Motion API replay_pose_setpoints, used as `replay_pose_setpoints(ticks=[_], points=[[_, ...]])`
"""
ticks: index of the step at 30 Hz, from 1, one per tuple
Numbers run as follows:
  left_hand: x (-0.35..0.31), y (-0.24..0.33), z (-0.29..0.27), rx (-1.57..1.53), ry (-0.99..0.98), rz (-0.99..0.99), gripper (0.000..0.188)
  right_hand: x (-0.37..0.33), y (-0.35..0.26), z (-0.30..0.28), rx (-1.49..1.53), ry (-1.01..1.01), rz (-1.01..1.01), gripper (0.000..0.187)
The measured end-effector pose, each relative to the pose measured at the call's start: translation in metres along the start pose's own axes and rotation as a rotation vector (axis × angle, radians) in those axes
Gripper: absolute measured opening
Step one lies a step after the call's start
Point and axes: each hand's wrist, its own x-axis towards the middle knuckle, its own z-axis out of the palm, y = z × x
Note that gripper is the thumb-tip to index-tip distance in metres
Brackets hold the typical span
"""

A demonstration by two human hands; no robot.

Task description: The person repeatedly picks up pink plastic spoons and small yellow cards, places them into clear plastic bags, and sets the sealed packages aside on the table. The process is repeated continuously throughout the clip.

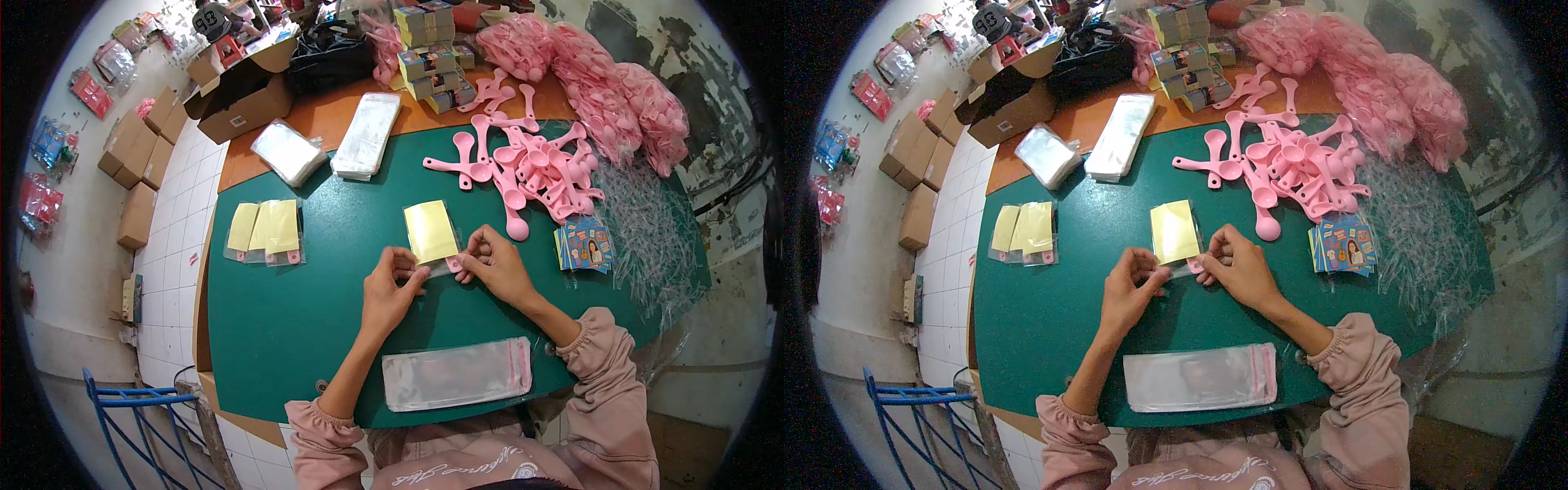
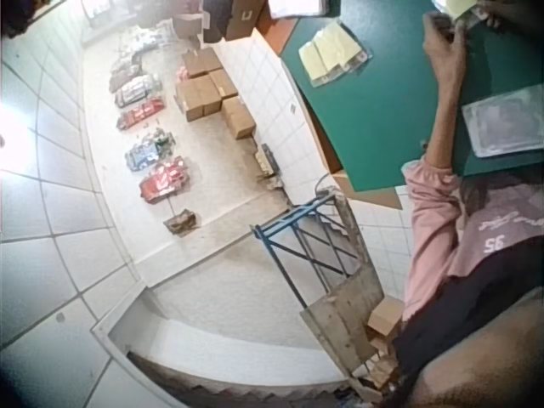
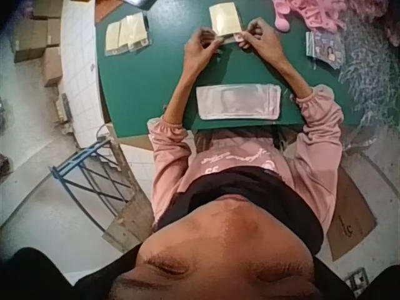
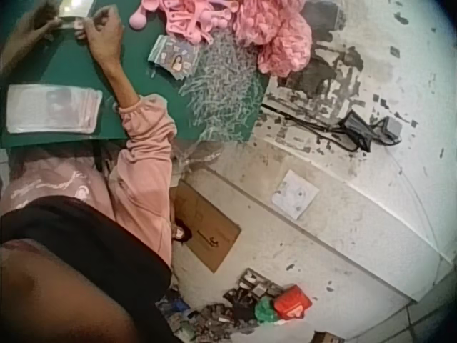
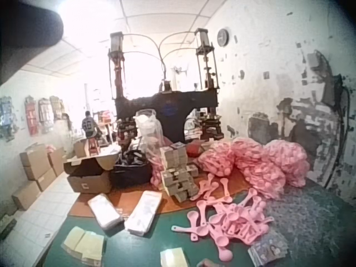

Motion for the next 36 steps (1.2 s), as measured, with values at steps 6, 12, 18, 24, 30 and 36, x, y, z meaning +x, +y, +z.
replay_pose_setpoints(ticks=[6,12,18,24,30,36], points=[[0.000,0.005,0.004,-0.073,0.022,-0.069,0.012,0.001,0.004,-0.002,-0.022,-0.034,-0.025,0.014],[-0.003,0.003,0.001,0.066,-0.001,0.037,0.027,-0.001,0.000,0.000,-0.017,-0.055,-0.018,0.024],[0.001,0.006,-0.094,0.559,0.320,0.264,0.037,0.038,-0.021,-0.038,-0.803,0.368,-0.555,0.014],[-0.011,0.035,-0.073,0.758,0.098,0.440,0.023,0.073,-0.018,-0.069,-1.452,0.437,-0.431,0.015],[-0.048,0.048,0.026,0.746,-0.659,0.473,0.037,0.074,-0.043,-0.086,-1.251,0.234,-0.291,0.021],[-0.038,0.039,0.021,0.430,-0.689,0.268,0.029,0.022,-0.111,-0.127,-0.436,0.093,0.004,0.026]])
